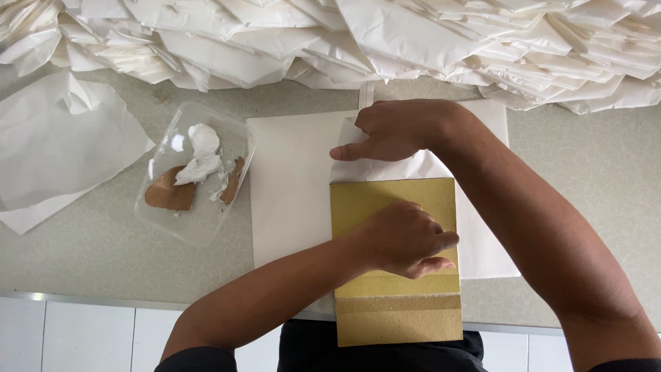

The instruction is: Applying adhesive with a cardboard scrap and folding paper around a template to create a package

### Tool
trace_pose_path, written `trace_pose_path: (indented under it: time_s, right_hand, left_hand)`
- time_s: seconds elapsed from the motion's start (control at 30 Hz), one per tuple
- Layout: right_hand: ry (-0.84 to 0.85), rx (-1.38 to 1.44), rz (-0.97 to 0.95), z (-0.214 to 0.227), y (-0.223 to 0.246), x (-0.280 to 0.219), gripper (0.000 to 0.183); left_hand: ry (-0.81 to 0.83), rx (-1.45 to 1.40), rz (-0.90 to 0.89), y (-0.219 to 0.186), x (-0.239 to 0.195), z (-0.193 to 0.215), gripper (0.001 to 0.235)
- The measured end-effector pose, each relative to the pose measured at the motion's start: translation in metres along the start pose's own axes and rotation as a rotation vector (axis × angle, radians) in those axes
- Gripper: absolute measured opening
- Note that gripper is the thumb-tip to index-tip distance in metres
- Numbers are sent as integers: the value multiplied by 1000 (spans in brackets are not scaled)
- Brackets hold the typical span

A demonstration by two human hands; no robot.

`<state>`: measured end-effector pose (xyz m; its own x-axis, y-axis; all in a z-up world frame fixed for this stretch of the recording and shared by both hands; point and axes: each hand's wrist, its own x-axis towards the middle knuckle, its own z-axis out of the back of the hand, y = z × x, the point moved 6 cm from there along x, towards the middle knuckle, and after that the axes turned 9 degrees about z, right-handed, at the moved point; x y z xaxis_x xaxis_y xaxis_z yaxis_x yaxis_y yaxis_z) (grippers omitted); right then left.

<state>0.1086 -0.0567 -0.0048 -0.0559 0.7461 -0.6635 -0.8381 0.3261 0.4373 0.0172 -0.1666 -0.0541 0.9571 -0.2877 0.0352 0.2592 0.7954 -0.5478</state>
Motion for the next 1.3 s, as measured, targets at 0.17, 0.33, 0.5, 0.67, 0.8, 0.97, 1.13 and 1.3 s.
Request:
trace_pose_path:
  time_s: [0.17,0.33,0.5,0.67,0.8,0.97,1.13,1.3]
  right_hand:
    - [-11,-29,4,4,5,1,77]
    - [18,-61,-18,13,17,-11,80]
    - [53,-32,-97,18,17,-24,81]
    - [35,-56,-151,22,12,-31,84]
    - [89,-24,-133,18,16,-37,82]
    - [107,-70,-69,5,-4,-27,64]
    - [68,-54,-32,2,-10,-27,50]
    - [-53,12,47,14,-8,-25,42]
  left_hand:
    - [3,17,10,0,0,-4,31]
    - [13,-17,19,0,0,-1,32]
    - [1,-8,8,-2,-2,2,31]
    - [14,-31,-4,0,-2,2,32]
    - [25,-32,5,1,-2,2,31]
    - [5,-11,9,0,-3,2,30]
    - [6,27,20,1,-1,-1,29]
    - [25,17,49,-1,-2,-1,30]
